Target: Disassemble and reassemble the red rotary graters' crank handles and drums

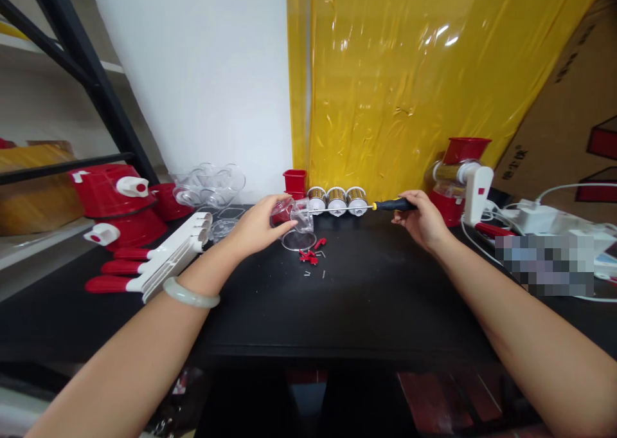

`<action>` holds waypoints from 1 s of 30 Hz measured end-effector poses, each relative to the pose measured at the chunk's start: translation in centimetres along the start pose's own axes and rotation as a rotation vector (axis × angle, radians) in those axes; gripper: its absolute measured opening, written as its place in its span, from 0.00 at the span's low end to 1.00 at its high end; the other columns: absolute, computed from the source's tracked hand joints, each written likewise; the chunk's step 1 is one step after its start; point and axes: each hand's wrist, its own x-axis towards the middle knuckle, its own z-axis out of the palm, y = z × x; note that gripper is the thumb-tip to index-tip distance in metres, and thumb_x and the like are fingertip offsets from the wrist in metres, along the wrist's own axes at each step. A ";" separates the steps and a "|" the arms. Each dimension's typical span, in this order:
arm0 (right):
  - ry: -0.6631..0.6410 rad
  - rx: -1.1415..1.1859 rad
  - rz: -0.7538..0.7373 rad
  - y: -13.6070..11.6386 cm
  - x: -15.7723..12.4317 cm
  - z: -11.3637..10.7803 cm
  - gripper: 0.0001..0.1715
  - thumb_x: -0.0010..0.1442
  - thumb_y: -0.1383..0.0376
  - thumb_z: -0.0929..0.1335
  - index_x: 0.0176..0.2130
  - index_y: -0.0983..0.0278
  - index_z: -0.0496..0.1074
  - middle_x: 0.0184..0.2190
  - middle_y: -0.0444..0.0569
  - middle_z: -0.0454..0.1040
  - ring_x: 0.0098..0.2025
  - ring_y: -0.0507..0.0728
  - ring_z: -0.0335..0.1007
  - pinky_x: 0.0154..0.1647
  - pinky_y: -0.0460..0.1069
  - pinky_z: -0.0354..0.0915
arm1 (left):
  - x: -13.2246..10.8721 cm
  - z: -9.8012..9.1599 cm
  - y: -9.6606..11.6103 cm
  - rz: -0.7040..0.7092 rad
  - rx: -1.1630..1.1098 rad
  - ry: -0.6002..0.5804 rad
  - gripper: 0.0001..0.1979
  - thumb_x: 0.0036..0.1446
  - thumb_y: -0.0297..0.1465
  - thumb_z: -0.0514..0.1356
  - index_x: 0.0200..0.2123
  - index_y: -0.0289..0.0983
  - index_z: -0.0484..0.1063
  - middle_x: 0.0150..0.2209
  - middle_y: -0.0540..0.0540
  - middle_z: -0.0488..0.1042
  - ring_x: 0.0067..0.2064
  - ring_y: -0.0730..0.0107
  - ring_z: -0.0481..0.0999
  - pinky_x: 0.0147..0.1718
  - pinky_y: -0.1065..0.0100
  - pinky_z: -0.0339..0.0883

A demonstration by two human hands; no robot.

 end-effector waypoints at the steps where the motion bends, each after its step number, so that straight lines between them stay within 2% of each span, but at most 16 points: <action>1: 0.018 -0.025 -0.004 0.1 0.1 0.0 0.20 0.51 0.49 0.72 0.33 0.59 0.65 0.23 0.38 0.69 0.20 0.49 0.65 0.21 0.46 0.67 | 0.0 0.0 0.0 0.003 0.000 -0.001 0.29 0.60 0.44 0.63 0.60 0.38 0.66 0.61 0.39 0.71 0.62 0.54 0.71 0.62 0.53 0.64; 4: 0.029 -0.126 -0.048 0.3 0.1 0.0 0.23 0.56 0.44 0.69 0.31 0.59 0.65 0.16 0.36 0.61 0.16 0.48 0.58 0.20 0.46 0.67 | 0.0 0.0 0.1 0.017 -0.001 0.000 0.29 0.60 0.44 0.62 0.60 0.38 0.65 0.61 0.39 0.71 0.62 0.54 0.70 0.62 0.53 0.63; 7: 0.004 -0.167 -0.082 0.2 -0.1 0.0 0.20 0.56 0.49 0.72 0.30 0.59 0.65 0.13 0.34 0.55 0.14 0.47 0.53 0.22 0.46 0.67 | 0.0 0.0 0.2 0.006 0.000 -0.001 0.28 0.61 0.44 0.62 0.60 0.38 0.65 0.61 0.39 0.71 0.62 0.54 0.71 0.61 0.53 0.64; 11: 0.028 -0.101 -0.035 -0.1 -0.1 0.1 0.14 0.52 0.58 0.72 0.33 0.59 0.65 0.21 0.36 0.65 0.17 0.47 0.59 0.22 0.46 0.68 | 0.0 -0.1 0.2 0.002 0.003 -0.003 0.29 0.60 0.45 0.62 0.61 0.39 0.65 0.61 0.39 0.71 0.62 0.53 0.71 0.61 0.52 0.64; 14: 0.020 -0.044 0.006 -0.2 -0.1 0.2 0.14 0.50 0.60 0.72 0.35 0.58 0.65 0.25 0.37 0.68 0.20 0.48 0.64 0.22 0.46 0.69 | 0.0 0.0 0.1 0.017 0.000 0.000 0.29 0.60 0.44 0.62 0.61 0.39 0.65 0.61 0.39 0.71 0.62 0.53 0.70 0.61 0.52 0.64; 18: 0.038 -0.086 0.020 0.0 0.0 0.2 0.18 0.55 0.50 0.71 0.33 0.59 0.64 0.23 0.39 0.67 0.20 0.49 0.64 0.20 0.45 0.67 | 0.0 0.0 0.1 0.002 0.002 -0.005 0.29 0.61 0.45 0.62 0.61 0.39 0.65 0.61 0.40 0.71 0.62 0.54 0.71 0.61 0.53 0.64; 21: 0.051 -0.158 -0.007 0.2 0.0 0.1 0.22 0.56 0.46 0.70 0.31 0.59 0.64 0.17 0.37 0.62 0.17 0.48 0.59 0.21 0.46 0.67 | 0.0 0.0 0.1 0.008 0.001 -0.003 0.29 0.60 0.45 0.62 0.61 0.39 0.65 0.61 0.40 0.71 0.62 0.54 0.71 0.61 0.53 0.64; 24: 0.048 -0.163 -0.031 0.2 -0.1 0.1 0.20 0.54 0.50 0.73 0.31 0.60 0.65 0.17 0.35 0.60 0.16 0.47 0.57 0.22 0.46 0.68 | 0.0 -0.1 0.2 0.012 -0.001 0.001 0.29 0.60 0.44 0.62 0.60 0.38 0.65 0.61 0.39 0.71 0.62 0.53 0.71 0.61 0.53 0.64; 27: 0.048 -0.098 -0.007 0.0 -0.2 0.2 0.16 0.51 0.56 0.73 0.33 0.59 0.65 0.23 0.37 0.66 0.18 0.47 0.61 0.22 0.46 0.69 | 0.0 -0.1 0.3 -0.004 0.003 -0.003 0.28 0.60 0.44 0.62 0.60 0.39 0.65 0.61 0.39 0.71 0.61 0.54 0.71 0.61 0.53 0.64; 30: 0.013 -0.037 0.023 -0.2 -0.1 0.2 0.15 0.50 0.58 0.72 0.34 0.58 0.65 0.25 0.37 0.69 0.20 0.48 0.64 0.22 0.46 0.69 | 0.0 -0.1 0.3 -0.009 0.006 -0.010 0.28 0.60 0.44 0.62 0.60 0.39 0.65 0.61 0.39 0.71 0.62 0.54 0.71 0.61 0.53 0.64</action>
